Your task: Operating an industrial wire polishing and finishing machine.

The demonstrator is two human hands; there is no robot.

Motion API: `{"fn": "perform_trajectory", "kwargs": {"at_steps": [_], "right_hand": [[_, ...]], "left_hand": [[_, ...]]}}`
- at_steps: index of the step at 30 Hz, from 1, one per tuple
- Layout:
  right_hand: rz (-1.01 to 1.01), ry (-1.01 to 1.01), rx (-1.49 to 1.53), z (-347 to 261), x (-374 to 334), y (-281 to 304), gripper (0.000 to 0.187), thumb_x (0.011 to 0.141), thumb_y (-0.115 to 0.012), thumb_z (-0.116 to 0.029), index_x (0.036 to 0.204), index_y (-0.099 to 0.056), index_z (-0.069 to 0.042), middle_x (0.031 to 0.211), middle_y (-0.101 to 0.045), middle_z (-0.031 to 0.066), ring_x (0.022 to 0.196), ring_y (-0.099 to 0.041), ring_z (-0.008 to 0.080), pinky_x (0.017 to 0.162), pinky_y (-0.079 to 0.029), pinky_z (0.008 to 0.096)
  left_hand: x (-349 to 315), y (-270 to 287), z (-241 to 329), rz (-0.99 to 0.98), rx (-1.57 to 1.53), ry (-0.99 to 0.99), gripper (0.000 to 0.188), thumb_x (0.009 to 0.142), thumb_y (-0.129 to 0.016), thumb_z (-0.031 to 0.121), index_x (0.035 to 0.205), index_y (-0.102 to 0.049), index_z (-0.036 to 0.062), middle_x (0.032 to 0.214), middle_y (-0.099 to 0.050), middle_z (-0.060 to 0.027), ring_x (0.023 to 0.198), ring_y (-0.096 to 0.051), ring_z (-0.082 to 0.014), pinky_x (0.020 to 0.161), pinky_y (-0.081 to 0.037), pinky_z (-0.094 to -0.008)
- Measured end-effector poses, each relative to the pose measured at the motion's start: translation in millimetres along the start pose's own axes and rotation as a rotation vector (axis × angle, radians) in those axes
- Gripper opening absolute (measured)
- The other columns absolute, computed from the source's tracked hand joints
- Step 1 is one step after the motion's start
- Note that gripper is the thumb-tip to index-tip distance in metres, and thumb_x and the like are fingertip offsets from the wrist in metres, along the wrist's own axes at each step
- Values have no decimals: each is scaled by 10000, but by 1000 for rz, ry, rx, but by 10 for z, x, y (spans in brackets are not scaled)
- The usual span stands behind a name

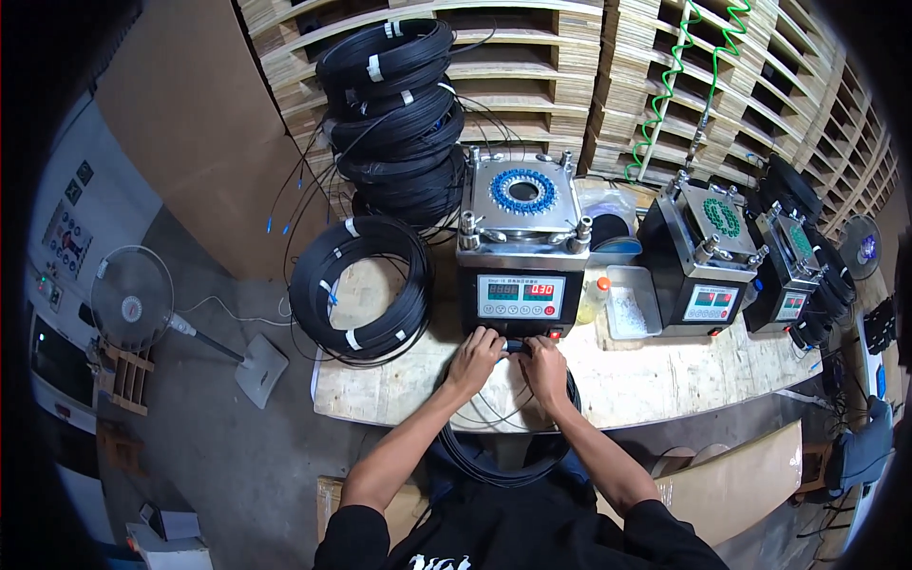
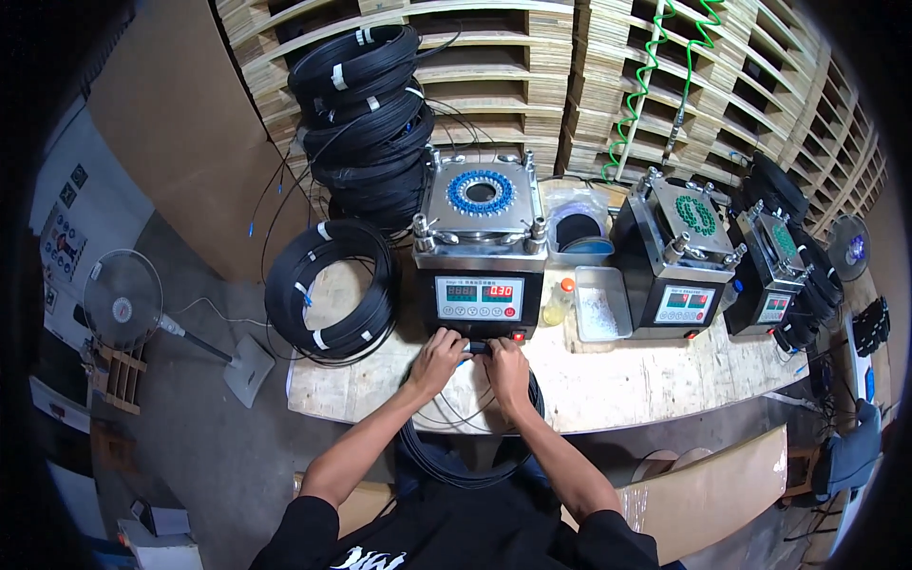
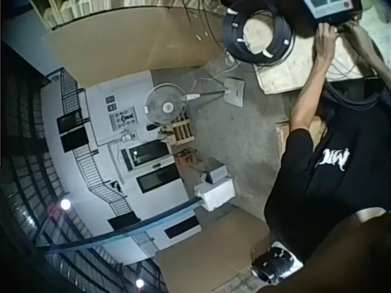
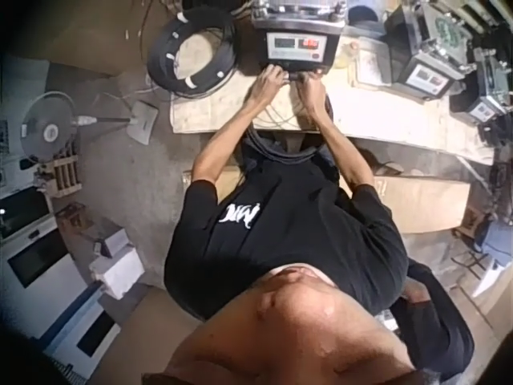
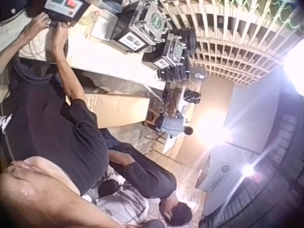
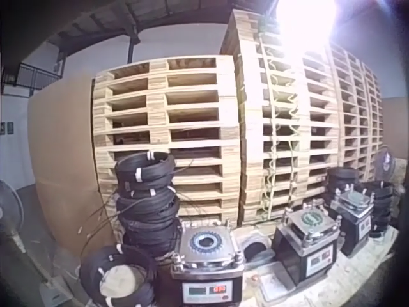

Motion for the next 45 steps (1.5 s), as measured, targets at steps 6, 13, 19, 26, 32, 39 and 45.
{"fn": "perform_trajectory", "kwargs": {"at_steps": [6, 13, 19, 26, 32, 39, 45], "right_hand": [[108, 170, -116, -156, -107, 22, 341, 805, -694, -47, 1134, -677, 42, 1086, -672, 206, 1079, -593, 370, 944, -492, 429], [53, 65, 3, -168, -111, 24, 375, 822, -628, 8, 1192, -653, 63, 1192, -660, 230, 1170, -563, 389, 1019, -465, 450], [76, 107, 77, -231, -207, 79, 411, 832, -586, 36, 1240, -611, 81, 1281, -603, 254, 1258, -523, 408, 1076, -433, 462], [4, 214, -271, -254, -234, 81, 432, 870, -550, -37, 1280, -571, 96, 1313, -584, 264, 1298, -495, 419, 1137, -359, 483], [-76, 280, -419, -284, -198, 39, 483, 850, -588, -105, 1286, -574, 102, 1340, -569, 263, 1290, -503, 403, 1134, -369, 471], [-114, 310, -521, -342, -108, 22, 457, 843, -605, -148, 1215, -606, 119, 1281, -552, 279, 1201, -526, 419, 1098, -377, 475], [-265, 68, 111, -356, 91, 587, 224, 873, -643, -106, 1046, -719, 16, 1017, -676, 219, 918, -670, 304, 815, -535, 406]], "left_hand": [[8, 61, 114, -96, 222, -73, 331, 841, -624, 118, 1155, -667, 20, 966, -595, -86, 955, -560, -240, 840, -490, -342], [58, 175, 78, -26, 163, -90, 288, 848, -612, 108, 1113, -702, 38, 918, -584, -45, 906, -546, -218, 814, -451, -344], [-26, 37, -23, -68, 104, 13, 265, 868, -636, 124, 1115, -683, 38, 926, -592, -53, 892, -602, -226, 752, -498, -359], [32, 225, -86, -15, -168, 23, 133, 866, -709, 146, 937, -658, 47, 873, -598, -95, 838, -636, -298, 671, -523, -418], [37, 200, -129, -61, -34, 72, 107, 849, -718, 157, 835, -660, 69, 778, -592, -56, 778, -642, -254, 611, -505, -414], [67, 198, -96, -50, -95, 131, 132, 864, -713, 176, 842, -663, 56, 787, -620, -81, 762, -655, -295, 614, -501, -422], [236, 475, -183, -113, -285, 141, 154, 878, -722, 195, 888, -721, 42, 833, -689, -109, 750, -687, -286, 630, -531, -381]]}}
Point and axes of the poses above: each hand's wrist, its own x-axis towards the middle knuckle, its own y-axis out of the back of the hand, z = x × y, the point moved 3 cm from there along x, towards the middle knuckle
